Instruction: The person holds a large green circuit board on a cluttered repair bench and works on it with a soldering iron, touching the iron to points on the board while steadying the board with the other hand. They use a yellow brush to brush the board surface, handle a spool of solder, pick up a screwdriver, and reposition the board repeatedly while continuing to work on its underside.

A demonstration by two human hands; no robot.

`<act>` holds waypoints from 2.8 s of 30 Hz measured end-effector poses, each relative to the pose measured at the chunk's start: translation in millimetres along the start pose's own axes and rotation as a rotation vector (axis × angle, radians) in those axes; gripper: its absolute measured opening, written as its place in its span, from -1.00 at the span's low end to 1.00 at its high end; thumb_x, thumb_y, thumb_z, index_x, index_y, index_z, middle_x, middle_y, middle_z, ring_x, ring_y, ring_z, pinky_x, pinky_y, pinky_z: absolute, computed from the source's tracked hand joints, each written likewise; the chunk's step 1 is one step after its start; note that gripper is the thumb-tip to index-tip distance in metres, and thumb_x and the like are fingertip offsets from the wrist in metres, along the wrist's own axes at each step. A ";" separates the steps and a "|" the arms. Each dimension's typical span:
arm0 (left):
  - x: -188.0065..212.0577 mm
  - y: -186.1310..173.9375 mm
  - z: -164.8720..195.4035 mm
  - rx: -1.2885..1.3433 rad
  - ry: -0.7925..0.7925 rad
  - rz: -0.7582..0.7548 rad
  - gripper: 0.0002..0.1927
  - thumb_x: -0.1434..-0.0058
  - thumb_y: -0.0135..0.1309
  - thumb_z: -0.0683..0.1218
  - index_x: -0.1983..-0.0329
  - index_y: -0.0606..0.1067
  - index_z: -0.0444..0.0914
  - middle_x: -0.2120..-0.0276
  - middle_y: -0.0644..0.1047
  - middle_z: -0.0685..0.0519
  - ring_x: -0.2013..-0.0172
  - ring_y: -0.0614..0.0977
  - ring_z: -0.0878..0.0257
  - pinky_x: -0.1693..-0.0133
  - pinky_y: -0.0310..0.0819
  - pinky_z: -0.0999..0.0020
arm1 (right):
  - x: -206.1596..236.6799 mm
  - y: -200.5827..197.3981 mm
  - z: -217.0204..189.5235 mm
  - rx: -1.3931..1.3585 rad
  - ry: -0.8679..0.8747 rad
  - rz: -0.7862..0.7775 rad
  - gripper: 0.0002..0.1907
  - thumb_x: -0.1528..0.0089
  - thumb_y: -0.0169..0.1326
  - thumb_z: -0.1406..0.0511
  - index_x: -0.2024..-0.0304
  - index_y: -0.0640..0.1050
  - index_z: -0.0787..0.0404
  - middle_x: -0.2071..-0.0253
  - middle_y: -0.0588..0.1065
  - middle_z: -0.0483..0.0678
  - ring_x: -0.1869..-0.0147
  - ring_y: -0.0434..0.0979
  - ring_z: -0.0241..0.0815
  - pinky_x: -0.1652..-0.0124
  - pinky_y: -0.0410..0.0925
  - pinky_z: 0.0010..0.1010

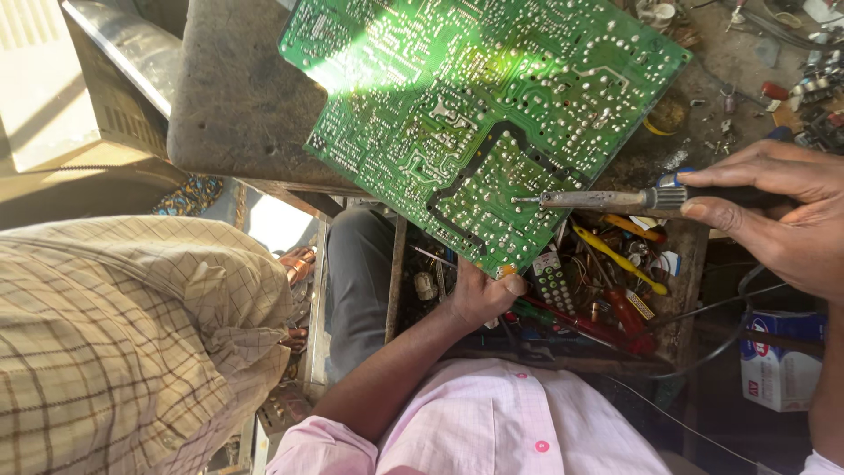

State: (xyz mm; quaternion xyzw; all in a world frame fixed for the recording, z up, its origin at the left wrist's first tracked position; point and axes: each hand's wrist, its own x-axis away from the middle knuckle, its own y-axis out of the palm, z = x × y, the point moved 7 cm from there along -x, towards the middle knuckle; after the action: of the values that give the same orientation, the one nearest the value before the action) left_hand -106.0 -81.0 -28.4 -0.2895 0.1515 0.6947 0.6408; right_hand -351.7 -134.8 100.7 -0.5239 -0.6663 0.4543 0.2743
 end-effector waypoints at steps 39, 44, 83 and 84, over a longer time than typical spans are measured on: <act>6.6 50.6 7.4 0.067 -0.508 -0.267 -0.32 -0.20 0.33 0.03 -0.17 0.28 -0.44 0.10 0.56 -0.13 0.11 0.60 0.11 0.01 0.48 0.19 | 171.9 -28.2 143.0 0.269 0.279 1.090 -0.81 -0.49 0.17 0.62 -0.14 0.60 0.49 -0.08 0.44 0.13 -0.03 0.69 -0.09 0.07 0.62 -0.44; 27.6 15.9 9.0 -0.102 -0.485 -0.241 0.00 -0.02 0.47 0.04 -0.33 0.12 -0.43 -0.04 0.51 -0.22 0.03 0.64 0.04 0.06 0.60 0.22 | 147.8 -10.7 142.8 0.477 0.189 0.921 -0.82 -0.49 0.07 0.62 -0.13 0.55 0.49 -0.13 0.45 0.10 -0.20 0.60 -0.03 -0.07 0.59 -0.27; 67.5 -79.6 8.8 -0.576 -0.043 -0.129 -0.47 -0.37 0.32 -0.11 -0.24 0.32 -0.35 -0.05 0.48 -0.19 -0.08 0.50 -0.16 -0.17 0.38 -0.03 | 251.5 225.8 48.3 -0.301 0.693 0.015 -0.70 -0.31 0.16 0.19 0.03 0.63 0.28 0.06 0.60 0.19 0.01 0.62 0.08 0.02 0.42 -0.14; 68.0 -79.9 9.6 -0.574 -0.040 -0.127 -0.48 -0.37 0.32 -0.11 -0.24 0.32 -0.34 -0.06 0.48 -0.18 -0.09 0.50 -0.16 -0.18 0.38 -0.04 | 252.3 221.6 42.0 -0.368 0.672 0.004 -0.70 -0.30 0.15 0.19 0.03 0.64 0.25 0.08 0.62 0.16 0.03 0.64 0.05 0.04 0.43 -0.17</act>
State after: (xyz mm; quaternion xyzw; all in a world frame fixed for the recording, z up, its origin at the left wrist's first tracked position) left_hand -30.5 -10.2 -48.6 -0.4538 -0.0822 0.6734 0.5778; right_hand -363.4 99.4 -143.4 -0.6856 -0.6085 0.1303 0.3778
